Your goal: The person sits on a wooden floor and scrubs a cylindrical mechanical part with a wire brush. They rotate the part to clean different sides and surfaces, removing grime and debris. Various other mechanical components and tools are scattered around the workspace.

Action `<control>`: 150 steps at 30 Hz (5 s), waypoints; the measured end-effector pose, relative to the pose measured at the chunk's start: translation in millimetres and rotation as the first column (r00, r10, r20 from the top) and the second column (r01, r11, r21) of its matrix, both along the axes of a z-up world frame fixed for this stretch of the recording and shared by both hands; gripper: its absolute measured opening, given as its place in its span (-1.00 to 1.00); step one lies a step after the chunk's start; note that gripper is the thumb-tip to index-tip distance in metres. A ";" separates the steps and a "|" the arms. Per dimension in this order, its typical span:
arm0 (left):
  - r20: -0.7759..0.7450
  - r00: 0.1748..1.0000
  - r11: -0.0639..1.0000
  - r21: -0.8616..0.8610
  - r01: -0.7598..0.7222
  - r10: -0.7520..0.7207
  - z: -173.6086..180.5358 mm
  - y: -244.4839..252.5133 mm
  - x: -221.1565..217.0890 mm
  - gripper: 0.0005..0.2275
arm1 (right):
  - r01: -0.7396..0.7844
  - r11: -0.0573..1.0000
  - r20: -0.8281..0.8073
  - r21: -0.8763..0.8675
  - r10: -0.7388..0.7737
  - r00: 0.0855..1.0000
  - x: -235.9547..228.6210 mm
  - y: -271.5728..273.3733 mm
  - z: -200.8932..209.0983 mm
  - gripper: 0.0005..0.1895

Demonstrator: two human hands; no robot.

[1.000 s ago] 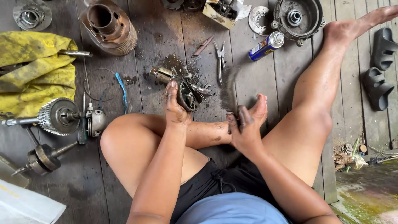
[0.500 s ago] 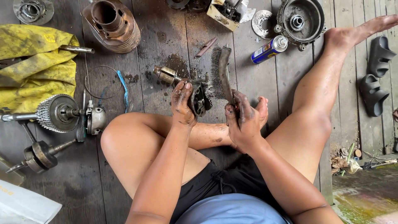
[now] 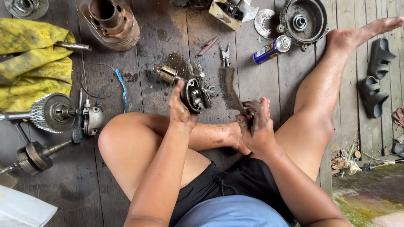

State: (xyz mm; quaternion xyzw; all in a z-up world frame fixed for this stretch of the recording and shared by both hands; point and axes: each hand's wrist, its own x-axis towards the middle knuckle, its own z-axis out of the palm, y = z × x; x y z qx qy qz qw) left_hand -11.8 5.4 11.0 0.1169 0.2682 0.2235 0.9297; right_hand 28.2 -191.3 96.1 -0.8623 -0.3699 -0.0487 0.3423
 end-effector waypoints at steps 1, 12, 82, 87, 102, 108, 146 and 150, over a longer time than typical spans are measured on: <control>-0.092 0.994 0.996 -0.073 0.046 -0.053 -5.9 -0.6 2.0 -0.60 | 0.018 1.000 0.006 -0.004 -0.018 1.000 8.4 -6.9 -9.8 -0.70; -0.123 0.992 0.959 0.274 0.066 -0.033 32.7 10.2 -1.6 -0.76 | -0.113 0.961 0.380 -0.254 0.206 0.902 13.2 -32.2 -62.4 -0.72; 0.309 0.939 0.954 0.295 0.055 -0.149 9.8 11.6 -1.0 -0.52 | 0.026 1.000 0.067 0.014 -0.027 0.997 -23.2 22.0 -74.8 -0.82; 0.258 0.966 0.937 0.342 -0.074 -0.018 -2.8 26.7 -10.0 -0.60 | -0.037 0.994 0.173 -0.106 0.055 0.983 -20.1 3.5 -111.7 -0.74; -0.067 0.976 0.966 -0.138 -0.217 0.209 -40.4 26.1 1.1 -0.63 | 0.104 0.972 0.194 -0.212 -0.063 0.979 -9.9 -27.4 -135.3 -0.71; 0.026 0.997 0.974 -0.216 -0.063 0.070 -3.4 25.5 0.4 -0.48 | 0.371 0.910 0.303 -0.184 -0.306 0.902 -4.5 -11.2 -81.3 -0.66; -0.071 0.961 0.963 0.029 -0.268 0.269 -2.0 15.8 6.4 -0.77 | 0.037 0.998 0.043 0.041 -0.038 0.998 -3.7 7.8 -60.2 -0.81; -0.164 0.919 0.926 0.193 -0.325 0.358 -36.9 21.2 4.2 -0.63 | 0.037 0.999 -0.025 0.026 -0.036 0.999 -19.8 11.3 -45.9 -0.78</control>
